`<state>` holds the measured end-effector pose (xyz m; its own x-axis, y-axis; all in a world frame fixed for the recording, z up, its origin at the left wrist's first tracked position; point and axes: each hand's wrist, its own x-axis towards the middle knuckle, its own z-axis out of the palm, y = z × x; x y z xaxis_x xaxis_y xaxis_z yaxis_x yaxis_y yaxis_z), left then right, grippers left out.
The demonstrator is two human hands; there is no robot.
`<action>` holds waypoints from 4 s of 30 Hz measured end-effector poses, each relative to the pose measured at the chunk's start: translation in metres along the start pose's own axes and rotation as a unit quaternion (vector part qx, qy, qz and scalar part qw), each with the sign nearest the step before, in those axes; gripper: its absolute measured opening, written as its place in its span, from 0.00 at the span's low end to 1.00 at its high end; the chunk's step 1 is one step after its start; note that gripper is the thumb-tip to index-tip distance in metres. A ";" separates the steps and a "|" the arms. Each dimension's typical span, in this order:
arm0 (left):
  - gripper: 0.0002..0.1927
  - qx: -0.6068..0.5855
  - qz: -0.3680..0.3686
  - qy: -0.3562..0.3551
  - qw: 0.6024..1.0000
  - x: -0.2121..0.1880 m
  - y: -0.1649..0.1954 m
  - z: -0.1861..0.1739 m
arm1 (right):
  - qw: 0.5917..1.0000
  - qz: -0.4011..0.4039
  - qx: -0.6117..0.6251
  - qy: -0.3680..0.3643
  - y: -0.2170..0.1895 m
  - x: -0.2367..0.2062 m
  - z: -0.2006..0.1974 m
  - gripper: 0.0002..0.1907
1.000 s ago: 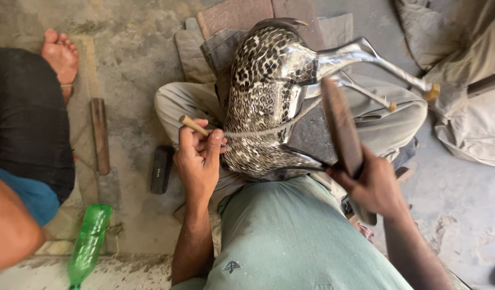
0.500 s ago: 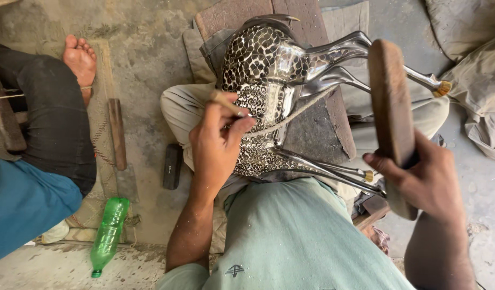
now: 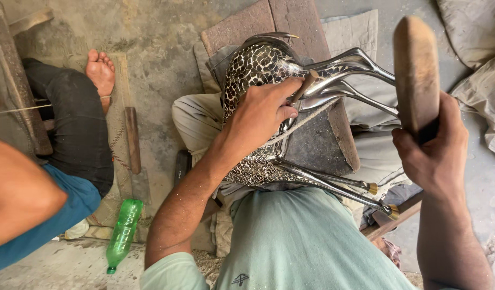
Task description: The person uses a wooden mallet and a small metal punch to create a textured pattern on a silver-colored metal vessel. They hold the vessel steady with one hand while striking the punch with the mallet in the other hand.
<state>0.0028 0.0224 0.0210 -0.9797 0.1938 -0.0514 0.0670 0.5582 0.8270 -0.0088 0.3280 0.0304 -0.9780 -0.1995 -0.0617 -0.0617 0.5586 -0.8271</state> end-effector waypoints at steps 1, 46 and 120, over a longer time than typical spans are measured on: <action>0.23 0.000 0.009 0.004 1.000 0.003 -0.001 0.003 | 0.999 -0.022 -0.029 0.011 0.000 0.001 0.001 0.28; 0.13 0.077 0.003 -0.149 0.986 0.027 -0.009 0.011 | 0.986 0.081 -0.128 -0.067 0.013 -0.005 0.013 0.25; 0.14 0.055 0.010 -0.142 0.988 0.032 0.007 -0.017 | 0.974 0.016 -0.218 -0.063 -0.006 0.018 0.019 0.24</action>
<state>-0.0318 0.0186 0.0344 -0.8864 0.4155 -0.2041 0.1209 0.6333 0.7644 -0.0219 0.3058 0.0240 -0.9502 -0.2584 -0.1745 -0.1375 0.8496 -0.5092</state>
